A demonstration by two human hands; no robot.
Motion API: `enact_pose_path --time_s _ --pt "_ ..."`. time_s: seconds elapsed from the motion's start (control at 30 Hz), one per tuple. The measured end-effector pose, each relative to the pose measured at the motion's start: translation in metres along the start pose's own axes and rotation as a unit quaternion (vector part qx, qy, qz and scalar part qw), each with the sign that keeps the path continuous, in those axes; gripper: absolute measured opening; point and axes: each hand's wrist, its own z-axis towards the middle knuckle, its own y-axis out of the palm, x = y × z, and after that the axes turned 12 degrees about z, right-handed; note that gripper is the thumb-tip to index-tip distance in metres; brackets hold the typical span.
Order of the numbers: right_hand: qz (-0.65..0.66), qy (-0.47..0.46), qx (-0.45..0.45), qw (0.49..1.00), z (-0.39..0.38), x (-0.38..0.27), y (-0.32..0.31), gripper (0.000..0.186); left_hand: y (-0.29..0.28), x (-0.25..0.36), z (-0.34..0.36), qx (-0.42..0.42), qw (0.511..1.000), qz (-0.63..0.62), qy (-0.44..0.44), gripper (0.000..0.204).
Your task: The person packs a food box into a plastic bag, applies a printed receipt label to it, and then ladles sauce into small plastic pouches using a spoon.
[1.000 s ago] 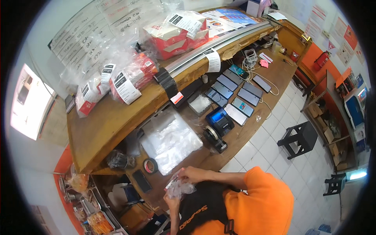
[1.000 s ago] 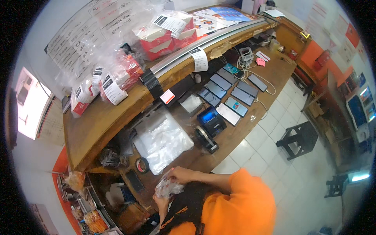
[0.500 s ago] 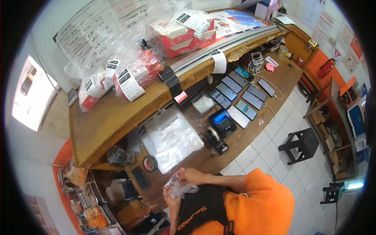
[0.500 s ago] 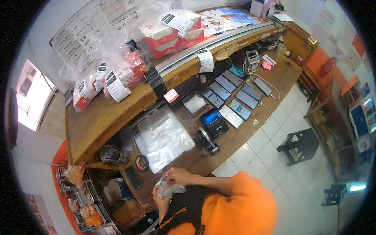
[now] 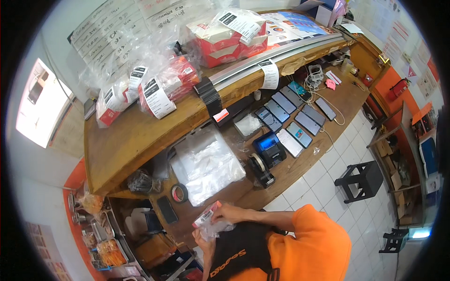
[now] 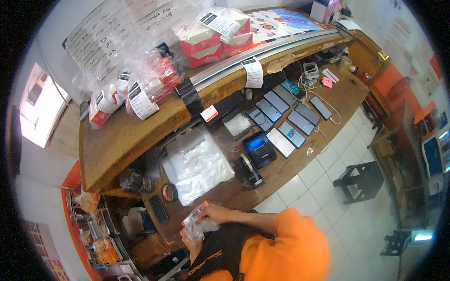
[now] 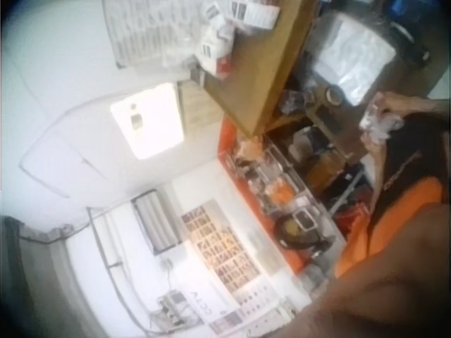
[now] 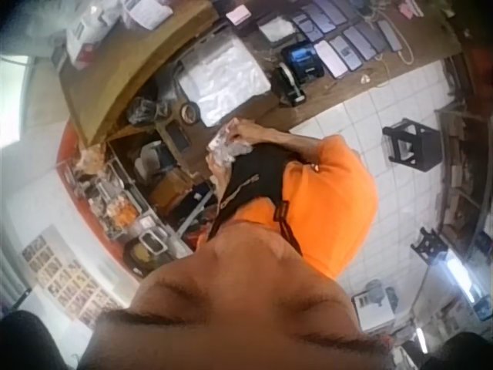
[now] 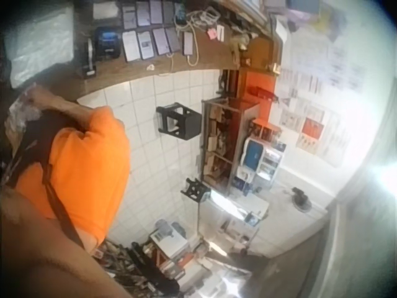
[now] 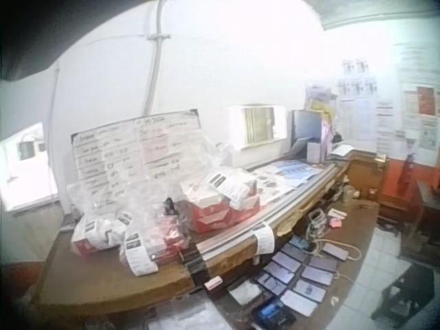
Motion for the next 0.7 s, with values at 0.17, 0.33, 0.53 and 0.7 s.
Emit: enact_pose_path --time_s 0.17,0.33,0.53,0.7 --pt "-0.060 0.003 0.007 0.998 0.000 0.008 0.002 0.025 -0.003 0.010 0.000 0.021 0.994 0.102 0.011 0.039" --pt "-0.081 -0.061 -0.036 0.994 0.001 0.016 0.003 0.028 0.000 0.007 0.002 -0.011 0.999 0.026 0.041 0.040" --pt "-0.112 -0.073 -0.048 0.990 0.004 0.021 0.004 0.029 -0.002 0.007 0.009 -0.037 0.995 0.034 0.091 0.037" --pt "-0.130 -0.101 -0.031 0.986 0.005 0.028 0.009 0.027 -0.010 0.013 0.013 -0.068 0.990 0.057 0.109 0.040"
